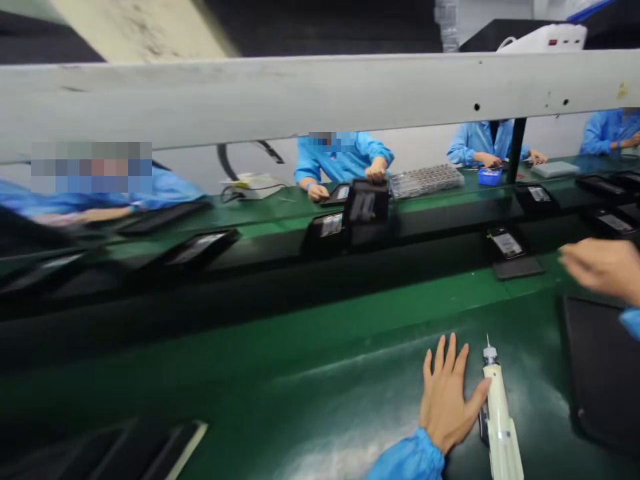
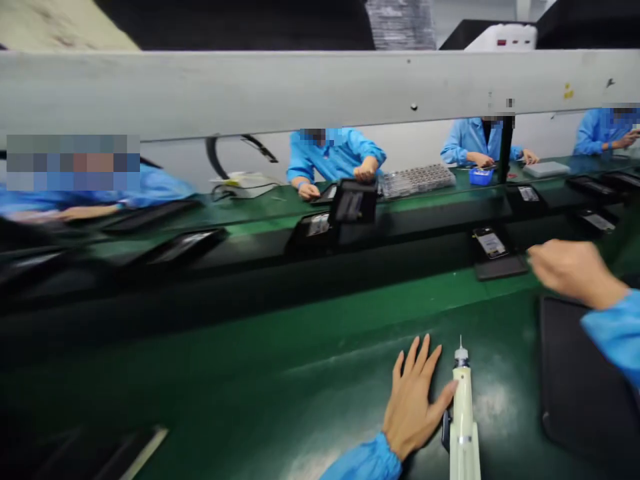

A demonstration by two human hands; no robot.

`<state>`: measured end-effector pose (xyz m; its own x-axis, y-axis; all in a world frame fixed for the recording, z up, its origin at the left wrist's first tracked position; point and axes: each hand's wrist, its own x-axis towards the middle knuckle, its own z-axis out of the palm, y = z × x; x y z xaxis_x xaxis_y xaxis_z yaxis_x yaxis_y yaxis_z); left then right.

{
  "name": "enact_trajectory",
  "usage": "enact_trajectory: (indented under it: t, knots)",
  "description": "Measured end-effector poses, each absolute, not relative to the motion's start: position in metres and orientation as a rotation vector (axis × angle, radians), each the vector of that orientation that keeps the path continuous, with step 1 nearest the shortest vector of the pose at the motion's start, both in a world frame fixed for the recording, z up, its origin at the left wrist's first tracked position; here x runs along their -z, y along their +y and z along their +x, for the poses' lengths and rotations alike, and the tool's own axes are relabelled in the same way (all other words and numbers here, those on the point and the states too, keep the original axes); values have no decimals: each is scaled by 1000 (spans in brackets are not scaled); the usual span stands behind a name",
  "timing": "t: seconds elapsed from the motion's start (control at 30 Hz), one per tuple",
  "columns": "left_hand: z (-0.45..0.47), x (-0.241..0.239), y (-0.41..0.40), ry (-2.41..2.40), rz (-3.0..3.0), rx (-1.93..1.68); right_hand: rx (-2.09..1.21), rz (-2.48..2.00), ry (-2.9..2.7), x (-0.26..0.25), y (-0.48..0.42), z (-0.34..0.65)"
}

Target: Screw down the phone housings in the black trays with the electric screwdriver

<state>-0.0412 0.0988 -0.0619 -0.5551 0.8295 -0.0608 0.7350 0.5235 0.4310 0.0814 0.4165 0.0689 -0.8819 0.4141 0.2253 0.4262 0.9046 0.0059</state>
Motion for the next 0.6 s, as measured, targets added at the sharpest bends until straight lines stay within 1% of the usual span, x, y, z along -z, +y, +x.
enact_trajectory:
  t: [0.1,0.2,0.27,0.33,0.47,0.6]
  knots:
    - [-40,63,97,2539,1301,-502,192,-441,-3091,-26,394,38]
    - [-43,63,96,2552,1286,-475,250,-454,-3132,8,390,-7]
    - [-45,63,97,2554,1299,-470,267,-482,-3140,16,396,-20]
    - [-46,62,97,2560,1308,-470,269,-467,-3143,13,401,-22]
    - [-45,59,100,2569,1283,-409,250,-413,-3098,-8,397,-5]
    - [-44,59,101,2605,1329,-340,171,-546,-3051,-30,382,33]
